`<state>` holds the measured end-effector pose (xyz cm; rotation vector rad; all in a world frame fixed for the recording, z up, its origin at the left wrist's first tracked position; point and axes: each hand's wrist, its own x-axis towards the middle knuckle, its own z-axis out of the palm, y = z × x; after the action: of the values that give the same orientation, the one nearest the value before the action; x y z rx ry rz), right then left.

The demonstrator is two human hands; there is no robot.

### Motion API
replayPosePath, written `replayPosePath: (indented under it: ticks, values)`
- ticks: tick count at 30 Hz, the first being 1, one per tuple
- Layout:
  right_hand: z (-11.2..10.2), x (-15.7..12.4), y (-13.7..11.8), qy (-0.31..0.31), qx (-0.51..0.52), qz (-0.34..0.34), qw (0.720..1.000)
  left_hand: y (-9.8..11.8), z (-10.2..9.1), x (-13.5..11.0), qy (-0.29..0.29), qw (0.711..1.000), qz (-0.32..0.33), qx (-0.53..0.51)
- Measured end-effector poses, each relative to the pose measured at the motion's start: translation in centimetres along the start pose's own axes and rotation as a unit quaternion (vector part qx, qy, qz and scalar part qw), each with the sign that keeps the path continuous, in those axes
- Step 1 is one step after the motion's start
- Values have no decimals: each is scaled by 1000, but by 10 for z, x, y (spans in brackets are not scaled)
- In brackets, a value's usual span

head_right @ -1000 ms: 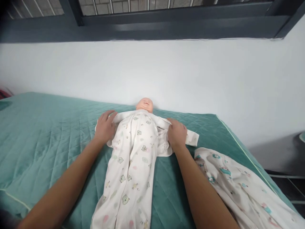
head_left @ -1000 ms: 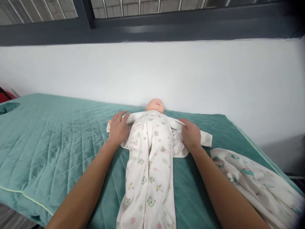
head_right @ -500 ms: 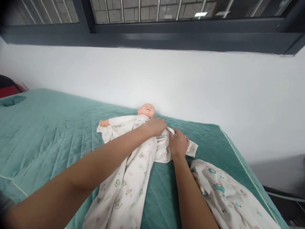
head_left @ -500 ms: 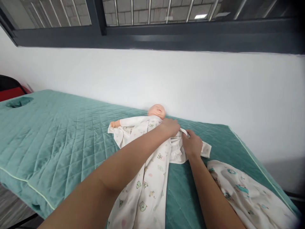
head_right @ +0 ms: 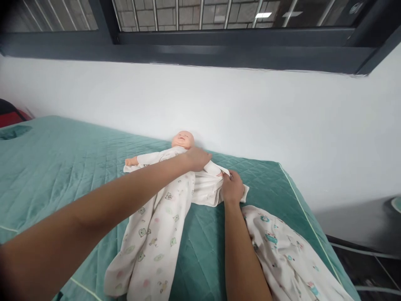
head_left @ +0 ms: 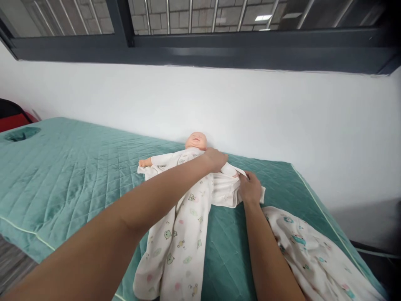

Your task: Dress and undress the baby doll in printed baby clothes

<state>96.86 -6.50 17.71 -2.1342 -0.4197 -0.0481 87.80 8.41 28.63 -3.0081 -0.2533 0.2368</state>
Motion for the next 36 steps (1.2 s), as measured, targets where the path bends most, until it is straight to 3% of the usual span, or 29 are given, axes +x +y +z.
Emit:
replayPosePath:
  ticks: [8, 14, 17, 20, 22, 24, 26, 28, 30, 32, 33, 36]
  values:
    - [1, 9, 16, 25, 147, 27, 989, -29, -12, -17, -2, 1000, -6, 10]
    - [-1, 10, 13, -6, 315, 74, 946, -28, -10, -20, -16, 1000, 14, -6]
    - [-10, 10, 9, -57, 407, 115, 904, -23, -4, -18, -20, 1000, 20, -12]
    - [-17, 10, 5, -107, 534, 178, 820, -16, 6, -14, -25, 999, 29, -25]
    - [-18, 10, 4, -98, 570, 198, 792, -11, 12, -10, -28, 999, 31, -33]
    - [-18, 11, 3, -63, 548, 195, 811, -5, 14, -7, -32, 998, 25, -38]
    - [-17, 11, 2, 2, 487, 164, 858, -2, 12, -9, -34, 999, 15, -38]
    - [-15, 9, -2, 84, 429, 110, 893, -6, 8, -19, -26, 999, 10, -44]
    - [-10, 0, -11, 139, 383, 40, 912, -17, 7, -40, 24, 996, 3, -91]
    - [-3, -15, -26, 118, 320, -42, 939, -33, 14, -69, 126, 973, -32, -191]
    - [2, -25, -34, 81, 278, -81, 954, -41, 21, -84, 187, 948, -68, -249]
    - [17, -57, -59, -82, 179, -156, 968, -62, 51, -122, 282, 865, -145, -389]
